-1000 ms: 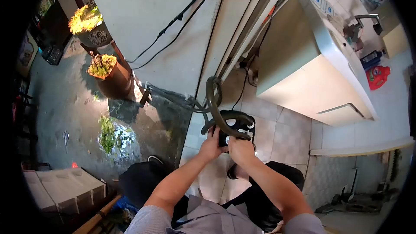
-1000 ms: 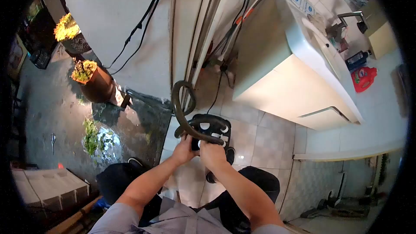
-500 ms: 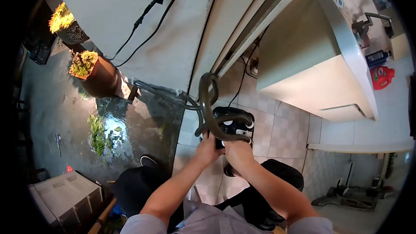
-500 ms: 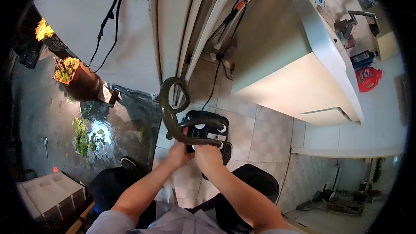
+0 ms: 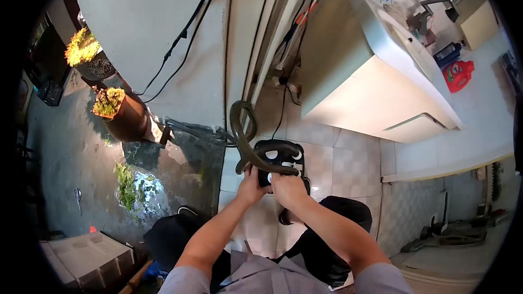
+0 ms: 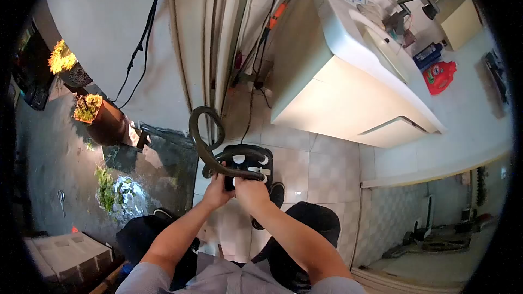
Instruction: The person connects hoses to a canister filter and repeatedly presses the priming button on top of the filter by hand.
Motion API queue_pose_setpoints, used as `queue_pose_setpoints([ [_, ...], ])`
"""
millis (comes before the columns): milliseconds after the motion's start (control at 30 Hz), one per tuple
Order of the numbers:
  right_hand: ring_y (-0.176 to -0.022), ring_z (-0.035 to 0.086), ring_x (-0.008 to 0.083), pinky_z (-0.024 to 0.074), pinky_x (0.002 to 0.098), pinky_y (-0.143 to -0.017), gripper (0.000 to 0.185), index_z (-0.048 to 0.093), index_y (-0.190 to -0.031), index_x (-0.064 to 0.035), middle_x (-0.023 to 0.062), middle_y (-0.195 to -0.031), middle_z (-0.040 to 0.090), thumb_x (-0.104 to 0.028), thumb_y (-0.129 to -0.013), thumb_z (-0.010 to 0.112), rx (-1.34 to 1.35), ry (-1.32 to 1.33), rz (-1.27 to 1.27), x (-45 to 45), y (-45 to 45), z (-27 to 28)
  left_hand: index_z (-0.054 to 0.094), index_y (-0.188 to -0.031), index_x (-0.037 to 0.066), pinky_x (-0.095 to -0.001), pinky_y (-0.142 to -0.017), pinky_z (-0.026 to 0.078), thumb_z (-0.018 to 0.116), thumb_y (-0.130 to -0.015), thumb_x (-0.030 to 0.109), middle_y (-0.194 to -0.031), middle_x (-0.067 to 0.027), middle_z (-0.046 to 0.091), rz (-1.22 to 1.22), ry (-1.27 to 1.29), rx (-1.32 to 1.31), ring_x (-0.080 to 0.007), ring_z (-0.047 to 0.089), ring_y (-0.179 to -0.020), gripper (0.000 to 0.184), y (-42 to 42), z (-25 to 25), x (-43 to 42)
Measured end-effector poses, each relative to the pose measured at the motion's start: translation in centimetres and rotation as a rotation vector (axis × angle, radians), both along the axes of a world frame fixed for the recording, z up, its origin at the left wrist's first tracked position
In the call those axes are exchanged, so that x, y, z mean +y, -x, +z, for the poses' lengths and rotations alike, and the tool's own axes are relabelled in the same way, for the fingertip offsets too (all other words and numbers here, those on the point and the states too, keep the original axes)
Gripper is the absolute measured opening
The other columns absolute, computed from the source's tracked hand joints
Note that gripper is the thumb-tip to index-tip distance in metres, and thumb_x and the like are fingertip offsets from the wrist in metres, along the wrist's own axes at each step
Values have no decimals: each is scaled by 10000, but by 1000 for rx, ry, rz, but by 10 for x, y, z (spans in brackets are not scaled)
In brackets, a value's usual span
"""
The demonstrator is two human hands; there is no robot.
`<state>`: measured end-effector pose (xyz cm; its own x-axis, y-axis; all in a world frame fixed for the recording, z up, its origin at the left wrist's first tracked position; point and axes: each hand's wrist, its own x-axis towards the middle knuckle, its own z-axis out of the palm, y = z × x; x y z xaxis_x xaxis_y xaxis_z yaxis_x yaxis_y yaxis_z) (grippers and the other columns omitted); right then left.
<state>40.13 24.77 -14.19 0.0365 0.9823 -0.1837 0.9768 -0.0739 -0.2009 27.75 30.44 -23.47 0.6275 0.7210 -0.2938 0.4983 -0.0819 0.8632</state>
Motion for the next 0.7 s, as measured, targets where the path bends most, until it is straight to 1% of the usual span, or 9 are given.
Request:
queue_pose_setpoints([
  [67,-577,615,318,493,416,-508,176,504,-829,43,181,-638,604,-118,-756,515,-7,0,6,-2,-1,15,62,-1400,100,-421,-908,411,774,-610,354,-1404,-264,133,24,-132,53,-418,373,-1185,1094,-1,-6,-1],
  [200,-577,615,323,495,420,-509,163,503,-844,17,174,-634,604,-126,-765,510,21,47,-13,3,0,19,36,-1402,99,-423,-892,424,773,-610,361,-1401,-270,131,34,-121,47,-415,381,-1182,1113,1,-16,-11],
  [300,-608,618,334,499,425,-535,142,512,-834,3,179,-656,608,-122,-768,506,44,47,-52,11,2,14,21,-1401,101,-422,-875,438,772,-611,366,-1399,-277,120,31,-88,73,-413,378,-1185,1122,-3,-4,-2],
  [367,-643,619,338,500,431,-564,151,523,-851,3,185,-688,612,-121,-768,506,54,101,-65,14,2,12,7,-1404,128,-426,-862,449,772,-611,356,-1400,-265,127,11,57,148,-416,404,-1161,1124,-5,0,1],
  [433,-678,621,342,501,437,-593,162,534,-868,3,190,-721,616,-120,-767,506,73,153,-71,15,3,3,31,-1404,157,-431,-859,449,772,-615,311,-1401,-244,146,44,19,135,-416,445,-1117,1093,-4,-5,-3],
  [500,-792,616,354,503,442,-688,220,562,-945,-2,225,-860,613,-117,-789,457,84,172,-85,16,1,-22,-85,-1403,139,-393,-960,365,736,-640,171,-1405,-290,109,10,-43,49,-417,271,-1257,1121,-3,-8,-1],
  [533,-792,616,354,503,442,-688,220,562,-945,-2,225,-860,613,-117,-789,457,95,180,-90,12,4,-38,-85,-1403,139,-393,-960,365,736,-640,171,-1405,-290,109,4,-36,59,-417,271,-1257,1121,0,-9,-3],
  [600,-762,609,348,496,442,-666,223,575,-953,-26,204,-817,616,-125,-767,502,119,58,-169,10,3,-62,-75,-1406,150,-388,-966,359,734,-636,151,-1405,-291,106,32,10,53,-413,270,-1259,1118,-3,-7,1],
  [700,-748,607,351,497,439,-666,219,579,-942,-23,203,-806,615,-125,-765,500,180,56,-226,7,0,-50,-65,-1406,129,-388,-970,355,730,-632,127,-1405,-288,110,3,23,51,-412,272,-1259,1110,-2,6,1],
])
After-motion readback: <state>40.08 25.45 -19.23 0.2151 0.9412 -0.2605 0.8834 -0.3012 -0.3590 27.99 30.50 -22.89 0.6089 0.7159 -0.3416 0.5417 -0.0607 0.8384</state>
